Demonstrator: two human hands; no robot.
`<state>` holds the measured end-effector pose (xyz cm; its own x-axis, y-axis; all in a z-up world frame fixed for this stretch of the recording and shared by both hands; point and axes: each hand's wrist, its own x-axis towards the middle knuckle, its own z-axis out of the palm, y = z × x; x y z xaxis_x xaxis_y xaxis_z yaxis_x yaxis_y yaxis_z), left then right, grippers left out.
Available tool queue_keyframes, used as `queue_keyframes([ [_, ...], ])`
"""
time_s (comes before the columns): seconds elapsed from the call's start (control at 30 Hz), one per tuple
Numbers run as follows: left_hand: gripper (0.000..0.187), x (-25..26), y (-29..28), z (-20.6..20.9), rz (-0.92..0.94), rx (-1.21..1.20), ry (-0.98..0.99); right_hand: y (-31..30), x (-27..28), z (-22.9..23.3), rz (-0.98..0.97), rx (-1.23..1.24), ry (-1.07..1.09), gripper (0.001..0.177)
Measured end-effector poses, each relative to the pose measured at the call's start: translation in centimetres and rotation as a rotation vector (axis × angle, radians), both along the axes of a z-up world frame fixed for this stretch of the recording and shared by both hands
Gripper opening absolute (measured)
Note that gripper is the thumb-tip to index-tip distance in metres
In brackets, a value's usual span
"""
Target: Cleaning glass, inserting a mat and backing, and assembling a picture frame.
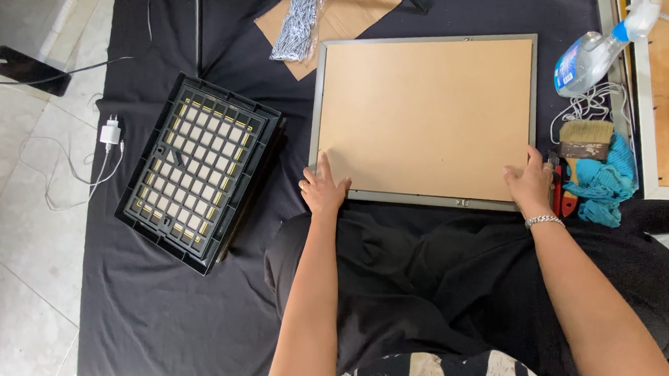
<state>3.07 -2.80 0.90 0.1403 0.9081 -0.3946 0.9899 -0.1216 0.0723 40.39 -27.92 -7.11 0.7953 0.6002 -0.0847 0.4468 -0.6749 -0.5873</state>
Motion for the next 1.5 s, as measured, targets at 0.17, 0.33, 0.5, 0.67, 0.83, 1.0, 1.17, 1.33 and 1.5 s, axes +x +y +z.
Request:
queue_keyframes([
  [0.17,0.092,-0.6,0.5,-2.4,-0.069,0.011,0.03,0.3,-0.1,0.4,-0.021,-0.051,0.008,0.075],
  [0.33,0.101,-1.3,1.0,-3.7,-0.114,-0.019,0.031,0.8,-0.8,2.2,-0.035,-0.076,0.004,0.072],
  [0.5,0.13,-1.9,1.2,-4.2,-0.208,-0.045,0.038,0.4,-0.4,1.0,-0.003,-0.056,0.032,0.073],
  [0.67,0.13,-1.7,1.3,-4.6,-0.198,-0.023,0.041,0.2,-0.6,2.3,0.048,-0.104,0.042,0.079],
  [0.83,0.127,-1.8,1.0,-3.8,-0.189,-0.032,0.053,0.8,-1.8,2.5,0.028,-0.146,-0.047,0.08],
  [1.0,0.126,-1.7,0.8,-3.2,-0.166,-0.049,0.028,0.7,-2.1,3.9,0.013,-0.321,-0.027,0.089],
  [1.17,0.123,-2.0,0.8,-5.2,-0.185,0.006,0.074,-0.9,1.0,2.4,0.085,-0.26,0.074,0.081],
  [1.33,0.105,1.0,-3.4,-5.0,-0.31,0.222,0.015,-3.2,5.1,-2.2,-0.013,-0.115,0.226,0.05],
  [1.5,0.091,8.3,-11.1,-2.6,-0.816,0.357,-0.221,-4.6,7.4,-10.7,-0.205,0.012,0.142,0.02],
])
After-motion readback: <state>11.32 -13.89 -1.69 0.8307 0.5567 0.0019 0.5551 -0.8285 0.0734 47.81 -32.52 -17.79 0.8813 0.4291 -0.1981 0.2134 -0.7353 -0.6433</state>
